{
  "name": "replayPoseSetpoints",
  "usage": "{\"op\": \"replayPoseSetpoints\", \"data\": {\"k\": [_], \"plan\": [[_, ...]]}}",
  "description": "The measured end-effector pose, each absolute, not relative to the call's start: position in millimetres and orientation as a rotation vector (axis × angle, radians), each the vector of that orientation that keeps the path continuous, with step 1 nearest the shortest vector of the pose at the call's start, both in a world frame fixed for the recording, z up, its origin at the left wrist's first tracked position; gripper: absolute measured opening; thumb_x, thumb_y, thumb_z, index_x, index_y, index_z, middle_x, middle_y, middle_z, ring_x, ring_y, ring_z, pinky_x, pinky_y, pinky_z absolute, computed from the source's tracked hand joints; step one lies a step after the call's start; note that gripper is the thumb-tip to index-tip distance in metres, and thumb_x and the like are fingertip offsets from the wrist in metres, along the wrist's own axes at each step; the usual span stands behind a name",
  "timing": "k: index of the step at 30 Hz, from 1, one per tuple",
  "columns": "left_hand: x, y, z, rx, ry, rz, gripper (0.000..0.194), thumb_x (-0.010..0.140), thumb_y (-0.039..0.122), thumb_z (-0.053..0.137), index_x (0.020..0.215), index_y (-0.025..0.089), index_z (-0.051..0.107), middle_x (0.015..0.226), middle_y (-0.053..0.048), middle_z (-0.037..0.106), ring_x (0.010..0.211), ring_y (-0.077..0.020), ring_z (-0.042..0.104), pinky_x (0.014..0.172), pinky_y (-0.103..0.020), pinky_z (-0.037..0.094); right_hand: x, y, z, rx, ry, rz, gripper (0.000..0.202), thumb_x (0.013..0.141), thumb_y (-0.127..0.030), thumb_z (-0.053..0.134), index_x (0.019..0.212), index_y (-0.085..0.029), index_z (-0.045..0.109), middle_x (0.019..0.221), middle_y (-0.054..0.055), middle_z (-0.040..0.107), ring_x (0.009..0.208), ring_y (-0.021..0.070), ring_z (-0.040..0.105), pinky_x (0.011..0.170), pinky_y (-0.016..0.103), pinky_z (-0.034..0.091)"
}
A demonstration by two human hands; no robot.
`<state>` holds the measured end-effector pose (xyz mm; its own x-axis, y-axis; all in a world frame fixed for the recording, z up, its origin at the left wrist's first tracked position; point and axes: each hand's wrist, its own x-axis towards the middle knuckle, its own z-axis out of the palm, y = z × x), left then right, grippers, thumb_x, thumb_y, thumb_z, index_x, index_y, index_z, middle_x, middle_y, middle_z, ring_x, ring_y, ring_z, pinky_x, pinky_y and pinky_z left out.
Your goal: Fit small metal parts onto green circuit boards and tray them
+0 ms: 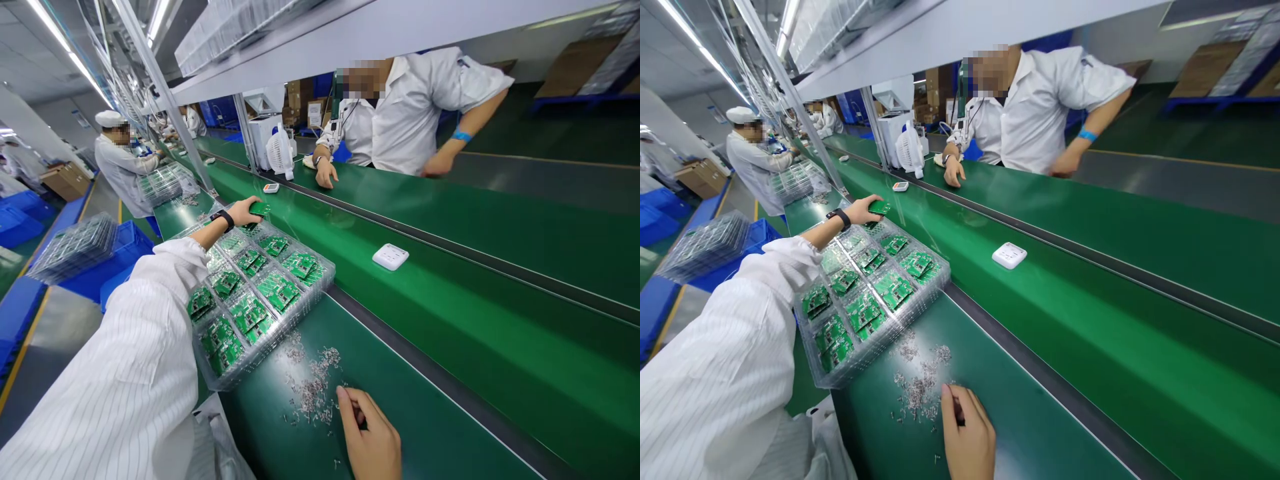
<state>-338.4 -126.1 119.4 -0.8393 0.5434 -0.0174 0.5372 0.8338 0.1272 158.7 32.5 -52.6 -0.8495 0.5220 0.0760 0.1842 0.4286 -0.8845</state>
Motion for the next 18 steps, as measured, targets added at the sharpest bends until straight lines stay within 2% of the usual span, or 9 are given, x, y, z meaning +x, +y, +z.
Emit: {"op": "replayPoseSetpoints", "data": {"k": [4,7,9,12,14,15,18], "plan": [[-288.1,-103.3,132.0,0.962,2.841,0.744,0.072,0.076,0.046,0.074,0.14,0.022,0.051,0.119,-0.005,0.069,0.109,-0.0263,0.066,0.098,-0.038,0.052,160.7,32.9,-54.6,-0.692,-2.323,1.389,0.052,0.096,-0.066,0.049,0.082,-0.022,0.072,0.071,0.007,0.068,0.057,0.0186,0.061,0.053,0.028,0.049],[-220.8,-72.8,126.0,0.974,2.419,1.196,0.073,0.074,0.043,0.079,0.139,0.023,0.051,0.123,-0.011,0.068,0.103,-0.0264,0.069,0.09,-0.044,0.056,161.1,29.7,-52.4,-0.723,-2.279,1.298,0.052,0.095,-0.065,0.055,0.111,-0.019,0.073,0.102,0.015,0.071,0.072,0.0225,0.068,0.06,0.032,0.056],[-164.0,-52.3,111.3,0.838,2.03,1.339,0.076,0.072,0.044,0.082,0.138,0.026,0.05,0.116,-0.014,0.07,0.094,-0.0252,0.072,0.082,-0.046,0.059,160.7,27.1,-50.9,-0.698,-2.197,1.121,0.063,0.092,-0.063,0.062,0.134,-0.016,0.062,0.13,0.022,0.061,0.098,0.0317,0.069,0.076,0.041,0.061],[-73.8,-30.4,77.3,0.659,1.558,1.397,0.077,0.06,0.048,0.092,0.127,0.032,0.058,0.104,-0.011,0.072,0.086,-0.0225,0.073,0.08,-0.045,0.059,160.1,27.8,-53.7,-0.583,-2.033,0.759,0.09,0.086,-0.054,0.075,0.158,-0.016,0.036,0.154,0.028,0.036,0.137,0.0454,0.045,0.099,0.061,0.053],[-21.3,-23.3,54.2,0.541,1.434,1.389,0.085,0.054,0.054,0.094,0.128,0.032,0.059,0.102,-0.009,0.071,0.088,-0.0229,0.073,0.083,-0.046,0.059,161.0,32.4,-59.0,-0.461,-1.985,0.599,0.109,0.08,-0.045,0.084,0.164,-0.023,0.02,0.162,0.025,0.025,0.146,0.0488,0.033,0.101,0.068,0.049],[-0.1,-21.4,44.5,0.483,1.422,1.398,0.092,0.053,0.053,0.096,0.133,0.027,0.057,0.101,-0.008,0.07,0.087,-0.0227,0.072,0.088,-0.05,0.058,162.0,35.5,-61.8,-0.407,-1.977,0.564,0.116,0.077,-0.041,0.088,0.165,-0.027,0.015,0.164,0.023,0.021,0.147,0.0501,0.029,0.101,0.071,0.048],[38.4,-18.9,26.6,0.385,1.356,1.33,0.096,0.044,0.041,0.101,0.129,0.02,0.062,0.1,-0.003,0.068,0.091,-0.0203,0.068,0.107,-0.053,0.048,166.3,44.9,-66.2,-0.338,-1.989,0.582,0.118,0.075,-0.033,0.09,0.165,-0.033,0.015,0.169,0.018,0.015,0.15,0.0524,0.024,0.103,0.076,0.042]]}}
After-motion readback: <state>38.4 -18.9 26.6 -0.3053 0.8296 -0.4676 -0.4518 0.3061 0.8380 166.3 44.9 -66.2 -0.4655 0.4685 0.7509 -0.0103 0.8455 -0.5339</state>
